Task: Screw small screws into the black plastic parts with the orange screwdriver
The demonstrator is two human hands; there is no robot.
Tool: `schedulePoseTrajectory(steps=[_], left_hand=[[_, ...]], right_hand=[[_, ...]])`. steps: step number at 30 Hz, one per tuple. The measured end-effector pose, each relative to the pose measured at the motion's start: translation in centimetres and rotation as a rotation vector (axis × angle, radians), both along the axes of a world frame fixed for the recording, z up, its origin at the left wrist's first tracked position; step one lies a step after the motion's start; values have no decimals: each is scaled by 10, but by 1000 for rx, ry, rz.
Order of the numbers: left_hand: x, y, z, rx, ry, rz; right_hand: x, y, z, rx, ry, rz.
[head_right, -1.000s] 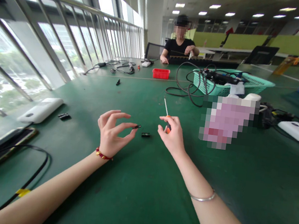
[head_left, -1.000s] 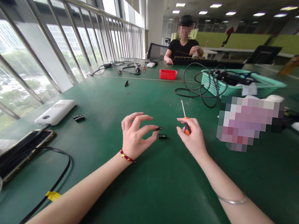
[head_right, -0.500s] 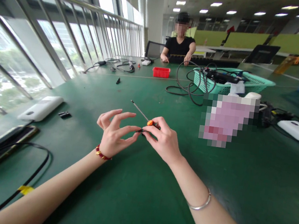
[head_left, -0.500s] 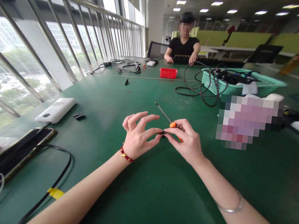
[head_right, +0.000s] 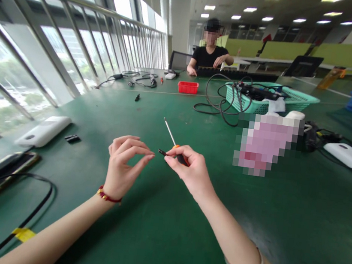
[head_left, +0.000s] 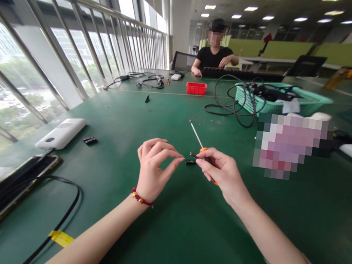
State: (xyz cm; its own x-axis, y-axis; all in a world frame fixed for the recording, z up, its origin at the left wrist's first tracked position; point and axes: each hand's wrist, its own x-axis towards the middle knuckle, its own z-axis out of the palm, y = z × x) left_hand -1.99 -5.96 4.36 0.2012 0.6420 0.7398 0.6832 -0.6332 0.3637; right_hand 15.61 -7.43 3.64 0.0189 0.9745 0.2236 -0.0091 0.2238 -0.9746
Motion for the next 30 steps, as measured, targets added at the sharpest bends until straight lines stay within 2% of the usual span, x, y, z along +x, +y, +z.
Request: schedulePoseTrajectory(steps=[4, 7, 9, 12, 18, 24, 30], left_hand=[[7, -8, 3, -121, -47, 31], [10, -12, 5, -209, -96, 22], [11, -13, 8, -254, -118, 21], [11, -13, 10, -281, -92, 7], [7, -6, 11, -235, 58, -44], [5, -5, 9, -197, 107, -69], [4, -4, 10, -110, 114, -76]], right_hand=[[-4, -4, 7, -235, 162, 128], [-3, -5, 9, -301, 191, 163], [-3, -4, 8, -292, 158, 191], [-1, -2, 4, -205, 60, 190], [6, 0, 2, 105, -258, 57], [11, -3, 4, 263, -474, 5], [10, -5, 6, 360, -559, -16]])
